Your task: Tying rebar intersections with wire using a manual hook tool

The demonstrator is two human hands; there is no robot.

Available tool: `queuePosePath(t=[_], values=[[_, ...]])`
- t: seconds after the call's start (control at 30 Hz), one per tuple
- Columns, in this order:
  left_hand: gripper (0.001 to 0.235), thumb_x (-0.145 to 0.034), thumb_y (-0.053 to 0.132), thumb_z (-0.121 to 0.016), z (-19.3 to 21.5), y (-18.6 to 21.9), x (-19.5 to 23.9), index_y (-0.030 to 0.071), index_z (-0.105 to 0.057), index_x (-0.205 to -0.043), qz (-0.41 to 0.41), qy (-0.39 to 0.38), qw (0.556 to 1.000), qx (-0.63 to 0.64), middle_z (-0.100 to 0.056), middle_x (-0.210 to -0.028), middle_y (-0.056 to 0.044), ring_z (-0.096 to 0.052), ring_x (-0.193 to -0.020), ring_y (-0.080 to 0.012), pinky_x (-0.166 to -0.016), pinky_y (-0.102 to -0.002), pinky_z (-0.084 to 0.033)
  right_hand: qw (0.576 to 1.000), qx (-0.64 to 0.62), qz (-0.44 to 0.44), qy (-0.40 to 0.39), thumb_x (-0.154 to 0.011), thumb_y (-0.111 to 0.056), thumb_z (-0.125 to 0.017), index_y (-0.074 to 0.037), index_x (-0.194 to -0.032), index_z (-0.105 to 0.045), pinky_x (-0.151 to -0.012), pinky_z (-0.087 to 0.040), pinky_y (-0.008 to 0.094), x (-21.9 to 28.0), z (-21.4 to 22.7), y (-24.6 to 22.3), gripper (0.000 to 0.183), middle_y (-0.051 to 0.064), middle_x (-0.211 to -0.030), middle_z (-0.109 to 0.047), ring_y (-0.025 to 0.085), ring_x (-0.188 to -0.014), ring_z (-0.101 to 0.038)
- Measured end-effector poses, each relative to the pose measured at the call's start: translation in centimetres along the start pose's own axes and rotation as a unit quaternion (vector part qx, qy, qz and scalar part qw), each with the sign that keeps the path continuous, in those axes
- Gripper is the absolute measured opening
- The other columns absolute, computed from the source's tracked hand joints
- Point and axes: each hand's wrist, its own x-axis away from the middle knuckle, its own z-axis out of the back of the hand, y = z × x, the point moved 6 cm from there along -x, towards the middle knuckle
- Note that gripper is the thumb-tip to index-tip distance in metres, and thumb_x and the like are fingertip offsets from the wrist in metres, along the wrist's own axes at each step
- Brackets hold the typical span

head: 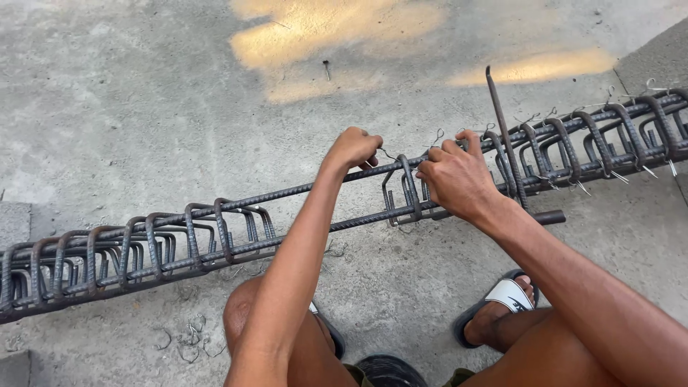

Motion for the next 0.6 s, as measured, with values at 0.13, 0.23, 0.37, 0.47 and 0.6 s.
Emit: queuePosePath(t=[0.13, 0.23, 0.37, 0.47, 0.6], values=[[0.046, -0.080, 0.046, -0.060, -0.6, 0.7, 0.4, 0.006, -0.077, -0.093, -0.082, 0.007, 0.987, -0.136, -0.075, -0.095, -0.024, -0.071, -0.105, -0.0459, -0.094, -0.050, -0.052, 1.000, 0.010, -0.001, -0.024, -0.093, -0.033, -0.066, -0.022, -0.083, -0.075, -0.109, -0.033, 0.051, -0.9, 1.1, -0.2, 0.018, 0.000, -0.079, -0.068, 0.017, -0.083, -0.063], [0.038, -0.077, 0.043, -0.060, -0.1, 2.3, 2.3, 0.010, -0.075, -0.088, -0.102, 0.030, 0.981, -0.163, -0.073, -0.092, -0.019, -0.070, -0.106, -0.0426, -0.097, -0.052, -0.051, 0.997, 0.006, -0.023, -0.079, -0.097, -0.032, -0.063, -0.024, -0.084, -0.078, -0.109, -0.031, 0.049, -1.0, 1.2, -0.1, 0.021, -0.003, -0.080, -0.070, 0.013, -0.082, -0.064], [0.036, -0.081, 0.041, -0.058, -0.9, 2.1, 1.9, 0.012, -0.076, -0.092, -0.100, 0.035, 0.975, -0.194, -0.074, -0.096, -0.018, -0.069, -0.112, -0.0414, -0.102, -0.056, -0.046, 0.995, 0.014, -0.018, -0.099, -0.092, -0.033, -0.065, -0.024, -0.083, -0.077, -0.107, -0.031, 0.050, -1.2, 1.4, -0.5, 0.018, -0.001, -0.080, -0.070, 0.016, -0.083, -0.065], [0.037, -0.079, 0.045, -0.059, -2.5, -0.5, -2.0, 0.015, -0.077, -0.090, -0.095, 0.036, 0.975, -0.196, -0.075, -0.094, -0.016, -0.070, -0.111, -0.0393, -0.098, -0.054, -0.050, 0.996, 0.017, -0.017, -0.087, -0.090, -0.034, -0.066, -0.024, -0.082, -0.077, -0.106, -0.033, 0.050, -1.2, 1.6, -0.6, 0.017, -0.001, -0.079, -0.070, 0.017, -0.083, -0.066], [0.037, -0.078, 0.042, -0.063, -2.5, -1.3, -3.1, 0.011, -0.078, -0.091, -0.083, 0.029, 0.979, -0.184, -0.075, -0.094, -0.018, -0.070, -0.111, -0.0404, -0.096, -0.055, -0.052, 0.998, 0.013, -0.017, -0.058, -0.088, -0.036, -0.068, -0.025, -0.084, -0.077, -0.104, -0.034, 0.050, -0.2, 1.3, -0.3, 0.015, 0.000, -0.080, -0.069, 0.018, -0.082, -0.065]])
